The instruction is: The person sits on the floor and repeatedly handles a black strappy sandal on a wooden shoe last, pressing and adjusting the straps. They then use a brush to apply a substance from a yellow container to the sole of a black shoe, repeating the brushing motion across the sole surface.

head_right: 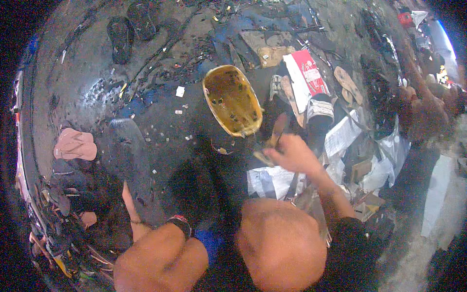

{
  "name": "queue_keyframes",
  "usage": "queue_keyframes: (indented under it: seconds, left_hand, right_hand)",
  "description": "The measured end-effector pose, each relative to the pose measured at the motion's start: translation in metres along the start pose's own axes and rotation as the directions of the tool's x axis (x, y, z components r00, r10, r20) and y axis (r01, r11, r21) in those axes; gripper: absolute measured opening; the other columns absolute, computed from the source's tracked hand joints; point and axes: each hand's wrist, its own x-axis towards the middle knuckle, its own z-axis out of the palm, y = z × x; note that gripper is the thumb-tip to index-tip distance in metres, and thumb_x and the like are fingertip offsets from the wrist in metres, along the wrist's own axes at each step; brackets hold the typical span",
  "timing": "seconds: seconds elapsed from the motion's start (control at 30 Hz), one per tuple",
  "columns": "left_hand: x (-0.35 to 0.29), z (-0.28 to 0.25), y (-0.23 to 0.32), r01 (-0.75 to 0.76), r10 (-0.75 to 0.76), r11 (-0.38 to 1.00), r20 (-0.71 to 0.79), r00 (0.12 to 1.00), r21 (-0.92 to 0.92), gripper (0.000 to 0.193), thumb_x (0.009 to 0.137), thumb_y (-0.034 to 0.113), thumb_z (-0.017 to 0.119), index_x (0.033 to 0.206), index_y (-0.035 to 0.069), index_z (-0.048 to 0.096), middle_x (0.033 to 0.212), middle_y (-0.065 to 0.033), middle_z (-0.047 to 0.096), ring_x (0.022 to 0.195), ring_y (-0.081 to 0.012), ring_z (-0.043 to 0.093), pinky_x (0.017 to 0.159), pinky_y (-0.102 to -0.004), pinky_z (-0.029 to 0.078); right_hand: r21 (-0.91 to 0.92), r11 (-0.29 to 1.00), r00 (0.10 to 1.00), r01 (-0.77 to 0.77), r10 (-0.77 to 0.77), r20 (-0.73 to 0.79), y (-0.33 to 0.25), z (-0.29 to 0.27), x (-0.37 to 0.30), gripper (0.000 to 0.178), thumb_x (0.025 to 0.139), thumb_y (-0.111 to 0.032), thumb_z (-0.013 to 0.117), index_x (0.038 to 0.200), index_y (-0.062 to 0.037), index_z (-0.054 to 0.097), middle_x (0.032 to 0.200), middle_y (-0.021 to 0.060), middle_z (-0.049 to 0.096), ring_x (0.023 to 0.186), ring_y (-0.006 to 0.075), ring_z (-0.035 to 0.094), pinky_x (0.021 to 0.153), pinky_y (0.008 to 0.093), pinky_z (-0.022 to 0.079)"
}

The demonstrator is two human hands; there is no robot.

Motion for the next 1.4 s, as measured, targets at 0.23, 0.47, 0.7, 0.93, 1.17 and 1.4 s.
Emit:
queue_keyframes:
  seconds: [0.23,0.47,0.7,0.93,1.17,1.4]
  left_hand:
    - [0.025,0.119,0.044,-0.154,0.153,0.987,0.027,0.988,0.035,0.044,0.103,0.043,0.041,0.117,0.007,0.061,0.096,-0.0068,0.069,0.076,-0.0196,0.067,0.064,-0.0337,0.056]
    - [0.041,0.119,0.032,0.044,0.135,0.925,0.434,0.891,-0.378,0.052,0.100,0.050,0.041,0.114,0.005,0.063,0.100,-0.0079,0.068,0.082,-0.0188,0.067,0.070,-0.0307,0.057]
    - [0.046,0.104,0.061,0.181,0.381,0.720,0.600,0.703,-0.670,0.050,0.098,0.045,0.042,0.113,0.001,0.060,0.110,-0.0141,0.062,0.090,-0.0231,0.063,0.079,-0.0387,0.053]
    - [0.052,0.122,0.068,0.489,0.322,0.611,0.760,0.565,-0.623,0.040,0.098,0.034,0.047,0.111,-0.002,0.059,0.110,-0.0140,0.062,0.094,-0.0273,0.063,0.084,-0.0440,0.054]
    - [0.055,0.117,0.036,0.088,0.085,0.955,0.545,0.834,-0.284,0.045,0.105,0.041,0.037,0.125,0.006,0.057,0.111,-0.0117,0.067,0.097,-0.0243,0.067,0.080,-0.0374,0.058]
    - [0.051,0.121,0.058,0.132,0.119,0.925,0.602,0.790,-0.356,0.049,0.103,0.044,0.039,0.123,0.002,0.057,0.112,-0.0149,0.065,0.090,-0.0250,0.066,0.072,-0.0344,0.058]
  right_hand:
    - [0.927,0.308,0.968,0.212,-0.197,-0.156,-0.139,0.000,0.056,0.025,0.097,-0.017,0.066,0.118,-0.0045,0.062,0.108,0.0042,0.068,0.096,0.0136,0.066,0.077,0.0285,0.053]
    - [0.229,0.367,0.432,0.901,-0.740,-0.515,-0.211,0.037,0.111,0.018,0.082,-0.012,0.073,0.097,-0.0028,0.069,0.096,0.0186,0.071,0.090,0.0348,0.069,0.082,0.0409,0.055]
    - [0.156,0.302,0.331,0.940,-0.917,-0.220,-0.187,0.042,0.067,0.033,0.081,-0.014,0.073,0.113,-0.0117,0.066,0.099,0.0078,0.067,0.091,0.0258,0.065,0.076,0.0371,0.051]
    - [0.075,0.140,0.153,0.987,-0.966,-0.210,-0.186,0.057,0.037,0.031,0.078,-0.014,0.068,0.109,-0.0119,0.068,0.096,0.0069,0.066,0.089,0.0253,0.065,0.074,0.0374,0.049]
    - [-0.415,0.135,0.027,0.900,-0.966,-0.257,-0.209,0.038,0.069,0.020,0.081,-0.019,0.064,0.101,-0.0161,0.065,0.089,0.0053,0.064,0.095,0.0249,0.064,0.079,0.0414,0.051]
    - [-0.015,0.013,0.012,1.000,-0.996,-0.083,-0.180,0.078,0.027,0.039,0.074,-0.012,0.071,0.112,-0.0111,0.064,0.098,0.0045,0.065,0.091,0.0253,0.062,0.079,0.0382,0.048]
